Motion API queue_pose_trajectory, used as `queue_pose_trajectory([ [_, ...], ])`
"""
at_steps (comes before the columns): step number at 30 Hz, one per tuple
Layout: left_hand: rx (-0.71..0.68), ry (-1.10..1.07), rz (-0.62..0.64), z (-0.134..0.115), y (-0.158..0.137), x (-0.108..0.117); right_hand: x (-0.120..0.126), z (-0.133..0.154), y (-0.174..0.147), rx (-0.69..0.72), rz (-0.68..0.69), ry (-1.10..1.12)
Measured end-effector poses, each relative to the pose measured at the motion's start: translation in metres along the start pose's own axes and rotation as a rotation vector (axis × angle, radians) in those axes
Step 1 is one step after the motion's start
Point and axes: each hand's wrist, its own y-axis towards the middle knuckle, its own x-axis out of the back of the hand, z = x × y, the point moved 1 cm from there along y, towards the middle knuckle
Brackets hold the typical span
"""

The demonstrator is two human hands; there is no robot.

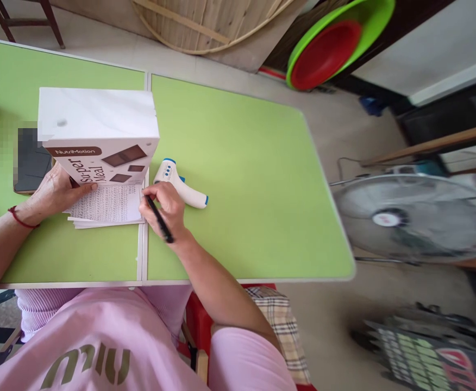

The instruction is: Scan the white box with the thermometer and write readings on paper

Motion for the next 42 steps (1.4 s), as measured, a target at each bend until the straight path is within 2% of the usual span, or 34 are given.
queue_pose_trajectory([
  [3,-0.008,-0.029,-0.004,0.000,0.000,0.000,0.005,0.005,-0.001,0.151,-0.030,-0.118],
  [6,-0.010,-0.040,-0.003,0.000,0.000,0.001,0.008,0.007,-0.001,0.220,-0.033,-0.193],
  [12,0.011,-0.034,0.037,0.002,0.000,0.001,0.008,0.000,-0.003,0.269,0.105,-0.300],
  [14,0.005,-0.028,0.032,0.003,0.000,0.001,0.007,-0.002,-0.004,0.303,0.156,-0.288],
  [18,-0.017,-0.018,0.008,0.005,0.000,0.000,0.005,-0.003,-0.006,0.284,0.353,-0.249],
  [20,-0.024,-0.017,0.010,0.006,0.000,0.000,0.007,-0.004,-0.005,0.272,0.387,-0.233],
  [23,-0.033,-0.045,0.001,0.005,0.001,0.000,0.017,-0.012,0.000,0.165,0.267,-0.319],
  [26,-0.042,-0.073,-0.019,0.006,0.001,-0.001,0.031,-0.025,0.008,-0.068,0.144,-0.563],
  [30,-0.050,-0.072,-0.029,0.008,0.001,-0.002,0.038,-0.037,0.013,-0.269,0.304,-0.680],
  [33,-0.055,-0.080,-0.033,0.008,0.002,-0.003,0.037,-0.040,0.013,-0.359,0.366,-0.644],
  [37,-0.035,-0.116,-0.039,0.004,0.002,-0.002,0.037,-0.041,0.014,-0.451,0.248,-0.484],
  [40,0.014,-0.157,-0.064,0.000,0.003,0.001,0.036,-0.034,0.012,-0.376,0.072,-0.188],
  [42,0.082,-0.181,-0.074,-0.002,0.002,0.002,0.031,-0.023,0.007,-0.285,0.036,0.082],
])
